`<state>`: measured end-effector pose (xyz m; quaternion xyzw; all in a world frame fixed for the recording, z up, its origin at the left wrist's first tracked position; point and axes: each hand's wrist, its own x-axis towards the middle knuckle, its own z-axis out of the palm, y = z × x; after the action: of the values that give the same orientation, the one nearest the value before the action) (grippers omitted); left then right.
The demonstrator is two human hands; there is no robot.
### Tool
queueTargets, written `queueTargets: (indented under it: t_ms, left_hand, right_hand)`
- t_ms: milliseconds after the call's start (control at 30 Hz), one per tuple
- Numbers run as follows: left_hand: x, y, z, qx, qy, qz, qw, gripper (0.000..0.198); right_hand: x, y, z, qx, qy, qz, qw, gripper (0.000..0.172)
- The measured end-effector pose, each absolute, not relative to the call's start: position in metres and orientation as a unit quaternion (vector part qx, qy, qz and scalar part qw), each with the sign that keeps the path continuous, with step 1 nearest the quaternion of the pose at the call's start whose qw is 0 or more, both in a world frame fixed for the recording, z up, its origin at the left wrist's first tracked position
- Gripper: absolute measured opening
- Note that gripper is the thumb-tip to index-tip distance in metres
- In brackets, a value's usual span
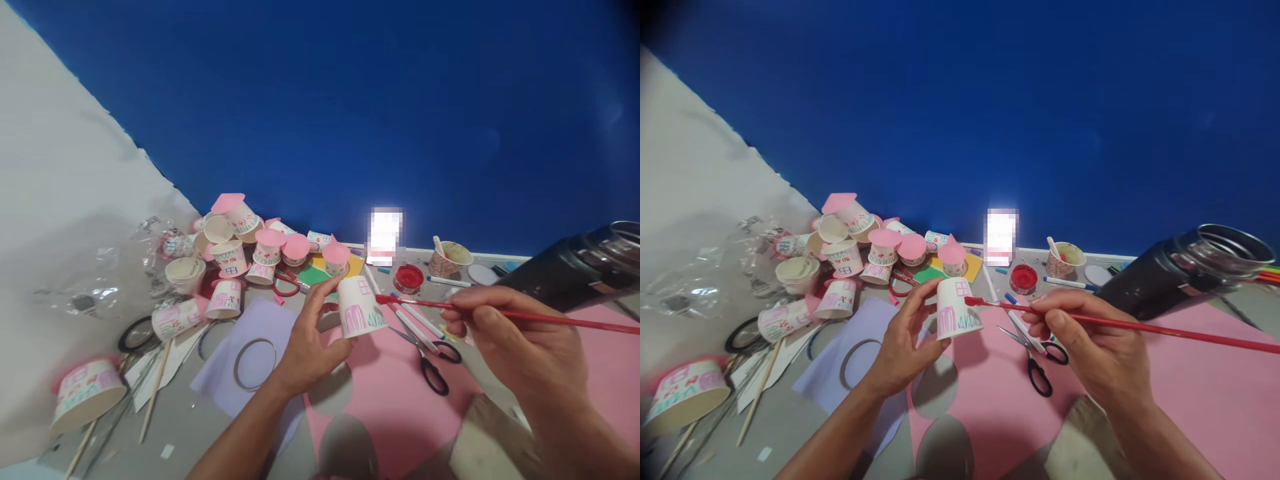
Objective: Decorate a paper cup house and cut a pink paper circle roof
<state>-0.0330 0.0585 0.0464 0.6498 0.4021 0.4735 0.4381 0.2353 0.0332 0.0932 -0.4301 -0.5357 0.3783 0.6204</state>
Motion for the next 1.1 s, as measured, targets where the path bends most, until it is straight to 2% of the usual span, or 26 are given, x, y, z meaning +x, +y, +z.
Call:
queueTargets:
  t_ms: [133,267,633,1100]
  left_hand:
    - [-0.034,0.057,0.045,0.651,0.401,0.474,0.436,0.078]
    - [-0.036,0.055,0.041,0.651,0.397,0.465,0.450,0.081]
    - [-0.037,0.052,0.039,0.658,0.404,0.443,0.455,0.079]
    - [-0.038,0.051,0.039,0.660,0.403,0.440,0.456,0.079]
  right_hand:
    - [0.227,0.025,0.096,-0.482,-0.501,0.347,0.630,0.010]
    - [0.225,0.027,0.096,-0.443,-0.572,0.330,0.607,0.006]
    - [0.237,0.033,0.091,-0.412,-0.676,0.279,0.543,0.014]
    - [0.236,0.034,0.094,-0.418,-0.684,0.273,0.532,0.017]
